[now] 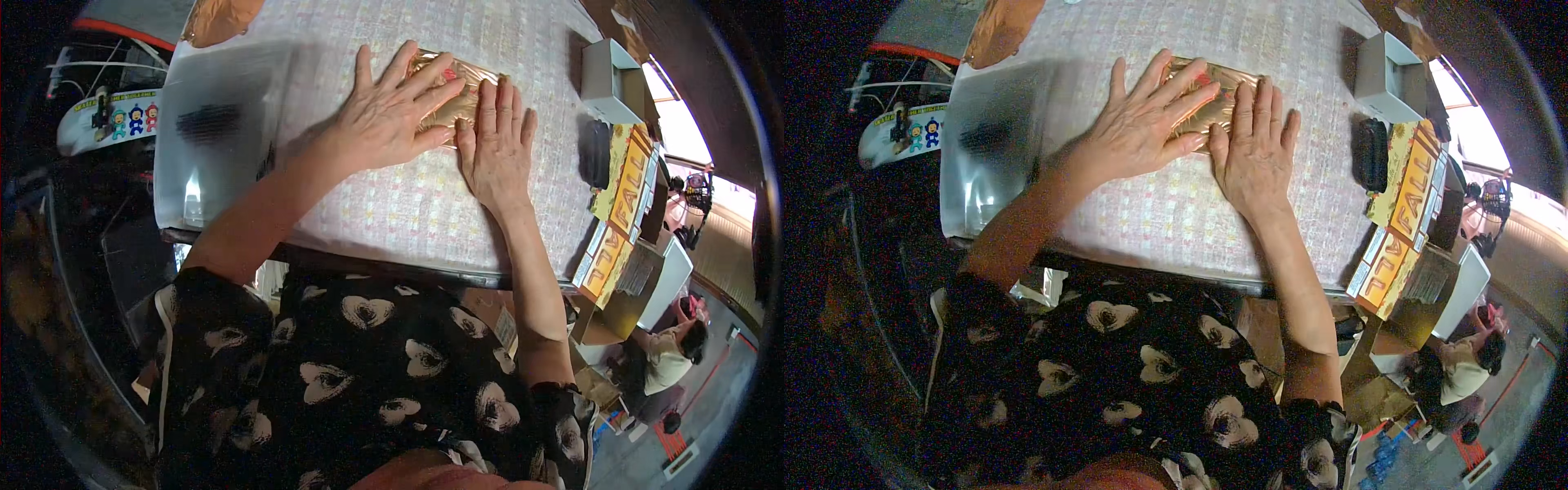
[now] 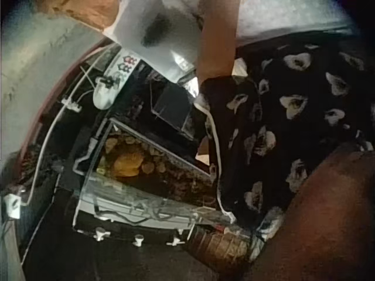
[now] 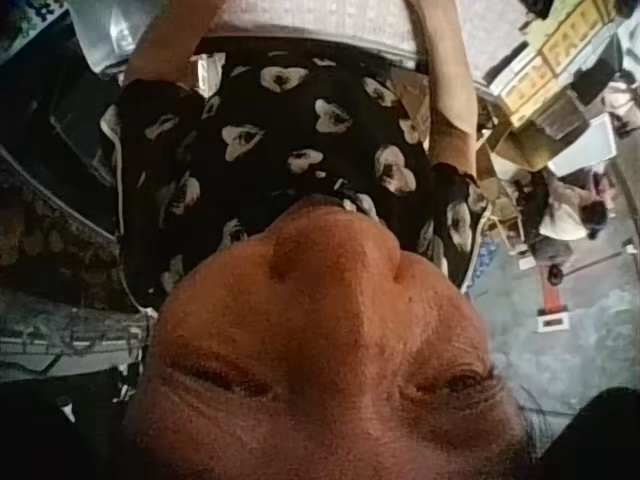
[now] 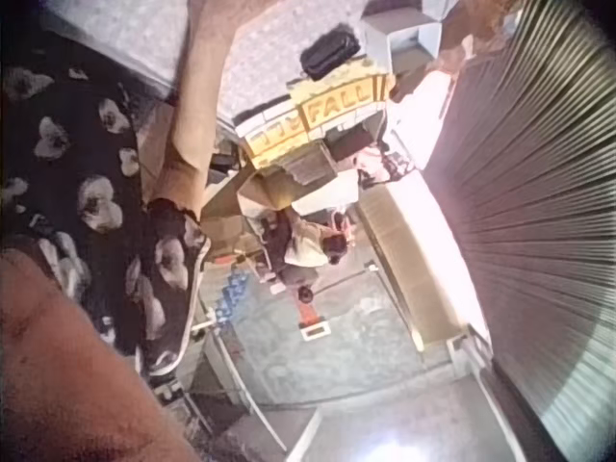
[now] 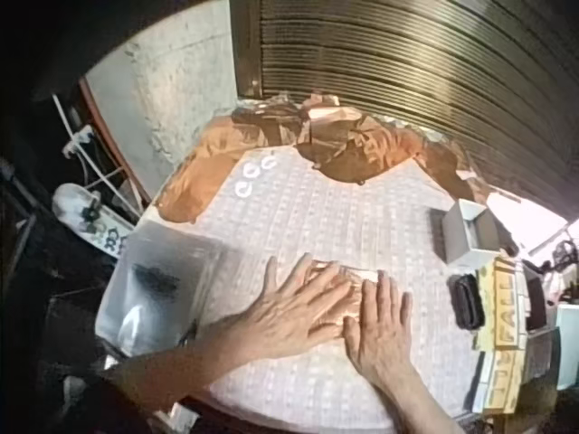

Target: Manually folding and inserting a gold foil product into a cardboard retail display package and plastic sleeve.

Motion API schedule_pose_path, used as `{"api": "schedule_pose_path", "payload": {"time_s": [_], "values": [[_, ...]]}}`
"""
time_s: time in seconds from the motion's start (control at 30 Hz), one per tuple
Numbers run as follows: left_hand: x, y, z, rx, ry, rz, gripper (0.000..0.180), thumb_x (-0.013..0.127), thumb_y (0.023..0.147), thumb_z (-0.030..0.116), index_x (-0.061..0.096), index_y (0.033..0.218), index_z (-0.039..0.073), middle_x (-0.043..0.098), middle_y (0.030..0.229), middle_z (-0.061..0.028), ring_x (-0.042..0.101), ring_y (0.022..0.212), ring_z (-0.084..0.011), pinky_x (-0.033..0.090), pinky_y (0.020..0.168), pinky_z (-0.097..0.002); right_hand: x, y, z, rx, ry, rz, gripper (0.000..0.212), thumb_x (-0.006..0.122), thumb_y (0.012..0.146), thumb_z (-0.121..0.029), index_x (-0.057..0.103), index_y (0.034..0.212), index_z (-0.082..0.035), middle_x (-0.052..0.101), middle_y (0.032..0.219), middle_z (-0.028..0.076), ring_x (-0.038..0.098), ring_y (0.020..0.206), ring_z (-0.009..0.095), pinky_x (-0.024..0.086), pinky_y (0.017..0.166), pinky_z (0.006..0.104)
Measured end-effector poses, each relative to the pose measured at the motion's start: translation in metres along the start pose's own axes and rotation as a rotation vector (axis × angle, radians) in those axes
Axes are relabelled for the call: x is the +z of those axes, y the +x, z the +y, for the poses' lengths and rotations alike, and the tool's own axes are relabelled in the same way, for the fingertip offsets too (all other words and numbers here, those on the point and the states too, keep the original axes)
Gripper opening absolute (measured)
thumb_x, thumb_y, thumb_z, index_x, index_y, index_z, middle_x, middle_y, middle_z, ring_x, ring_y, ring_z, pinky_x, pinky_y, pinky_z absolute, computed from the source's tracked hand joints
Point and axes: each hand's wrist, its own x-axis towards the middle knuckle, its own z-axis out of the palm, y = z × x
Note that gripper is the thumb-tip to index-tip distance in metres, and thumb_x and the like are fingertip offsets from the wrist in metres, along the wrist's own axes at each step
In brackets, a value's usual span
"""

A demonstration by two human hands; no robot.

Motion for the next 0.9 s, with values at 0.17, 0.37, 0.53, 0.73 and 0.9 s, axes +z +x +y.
{"api": "schedule_pose_path", "payload": {"time_s": [0.17,0.37,0.53,0.73,0.9], "values": [[0.006,0.000,-0.001,-0.015,-0.007,-0.005,0.069,0.054,0.098,0.056,0.040,0.158,0.024,0.025,0.169,-0.0045,0.022,0.154,-0.0361,0.014,0.113,-0.0755,-0.003,-0.002,0.021,0.023,0.019,-0.035,0.067,0.043,0.107,-0.040,0.027,0.161,-0.003,0.027,0.166,0.021,0.023,0.155,0.038,0.017,0.122,0.0611],[0.008,-0.003,-0.001,-0.035,0.047,-0.010,0.067,0.051,0.100,0.057,0.038,0.159,0.026,0.024,0.169,-0.0040,0.020,0.155,-0.0356,0.014,0.114,-0.0765,-0.042,-0.011,0.016,-0.016,0.111,0.266,0.065,0.074,0.076,-0.010,0.056,0.139,-0.004,0.059,0.130,0.021,0.057,0.115,0.040,0.045,0.101,0.0494],[0.009,-0.002,0.000,-0.046,0.059,-0.064,0.071,0.046,0.099,0.063,0.035,0.160,0.027,0.023,0.170,-0.0044,0.015,0.156,-0.0349,0.008,0.116,-0.0768,-0.036,-0.028,-0.020,-0.139,0.292,0.070,0.052,0.067,0.078,-0.005,0.058,0.129,-0.002,0.057,0.127,0.023,0.054,0.112,0.042,0.046,0.100,0.0483],[0.015,-0.001,-0.010,-0.067,-0.149,0.012,0.072,0.052,0.099,0.060,0.034,0.160,0.026,0.022,0.170,-0.0048,0.016,0.157,-0.0364,0.008,0.116,-0.0759,-0.029,-0.027,-0.015,-0.131,0.342,0.067,0.049,0.060,0.083,-0.003,0.055,0.131,-0.002,0.053,0.129,0.023,0.052,0.112,0.043,0.045,0.101,0.0496],[-0.029,-0.006,-0.009,0.153,-0.195,0.042,0.058,0.073,0.090,0.037,0.054,0.143,0.021,0.035,0.164,-0.0047,0.021,0.155,-0.0375,0.011,0.117,-0.0756,-0.031,-0.027,-0.009,-0.136,0.331,0.075,0.048,0.061,0.083,-0.007,0.054,0.130,-0.003,0.053,0.129,0.023,0.052,0.112,0.042,0.045,0.100,0.0502]]}}
